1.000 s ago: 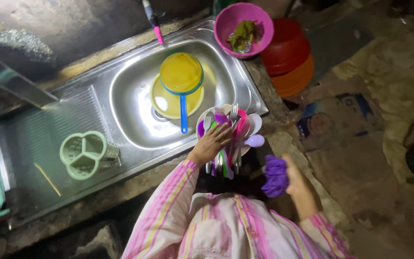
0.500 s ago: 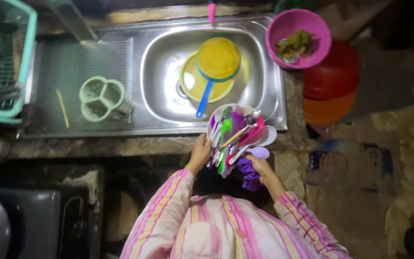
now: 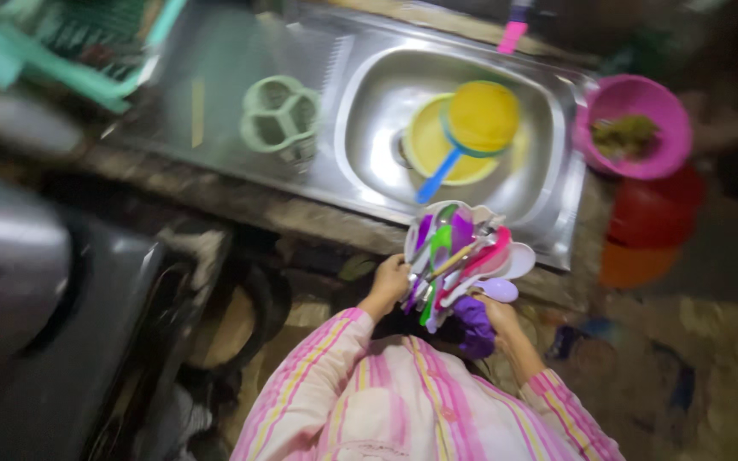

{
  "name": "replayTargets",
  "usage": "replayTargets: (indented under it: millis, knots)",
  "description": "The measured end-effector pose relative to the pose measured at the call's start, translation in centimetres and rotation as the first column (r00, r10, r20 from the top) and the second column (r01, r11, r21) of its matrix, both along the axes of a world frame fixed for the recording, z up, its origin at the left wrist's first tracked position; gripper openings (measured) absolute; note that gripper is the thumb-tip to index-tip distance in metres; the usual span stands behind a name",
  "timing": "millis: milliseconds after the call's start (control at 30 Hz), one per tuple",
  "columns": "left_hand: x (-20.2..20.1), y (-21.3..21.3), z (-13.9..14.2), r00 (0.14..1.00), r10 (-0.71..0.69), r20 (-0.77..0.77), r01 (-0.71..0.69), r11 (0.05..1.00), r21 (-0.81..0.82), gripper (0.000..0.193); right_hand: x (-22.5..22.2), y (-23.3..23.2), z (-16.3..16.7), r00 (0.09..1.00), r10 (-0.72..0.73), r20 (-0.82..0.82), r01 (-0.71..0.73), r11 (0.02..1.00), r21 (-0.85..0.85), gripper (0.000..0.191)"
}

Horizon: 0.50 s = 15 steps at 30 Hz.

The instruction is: The person wipes cutlery and plastic utensils dry with a purple cloth at the kitchen sink, turning items over and stacking them on a plate. They adjust the stove knob, move a pot lid onto a pot, and finally place a spoon holder into the sink.

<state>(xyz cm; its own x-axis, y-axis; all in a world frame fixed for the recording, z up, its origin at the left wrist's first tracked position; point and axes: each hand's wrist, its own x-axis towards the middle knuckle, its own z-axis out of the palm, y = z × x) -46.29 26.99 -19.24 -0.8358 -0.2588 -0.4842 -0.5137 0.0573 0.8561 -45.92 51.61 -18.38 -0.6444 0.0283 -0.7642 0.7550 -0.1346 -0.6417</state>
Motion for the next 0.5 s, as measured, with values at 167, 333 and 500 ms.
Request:
replayTargets:
  millis: [167, 333, 500]
  knots:
    - [3.6, -5.0, 0.7, 0.987, 0.153, -0.050, -0.155, 0.988, -0.028, 0.032, 0.2, -2.9, -0.6, 0.991, 0.133, 0.027, -0.128, 0.981, -0.148, 0.031]
    - [9.9, -12.4, 2.8, 0.922, 0.342, -0.181, -0.321, 0.938, 0.135, 0.027, 0.7, -9.2, 0.6, 0.928, 0.371, 0.041, -0.358, 0.916, -0.182, 0.027]
    - [18.1, -19.6, 4.9, 0.811, 0.495, -0.312, -0.513, 0.858, 0.028, 0.023, 2.5, -19.6, 4.8, 0.826, 0.563, -0.013, -0.548, 0.798, -0.251, 0.035]
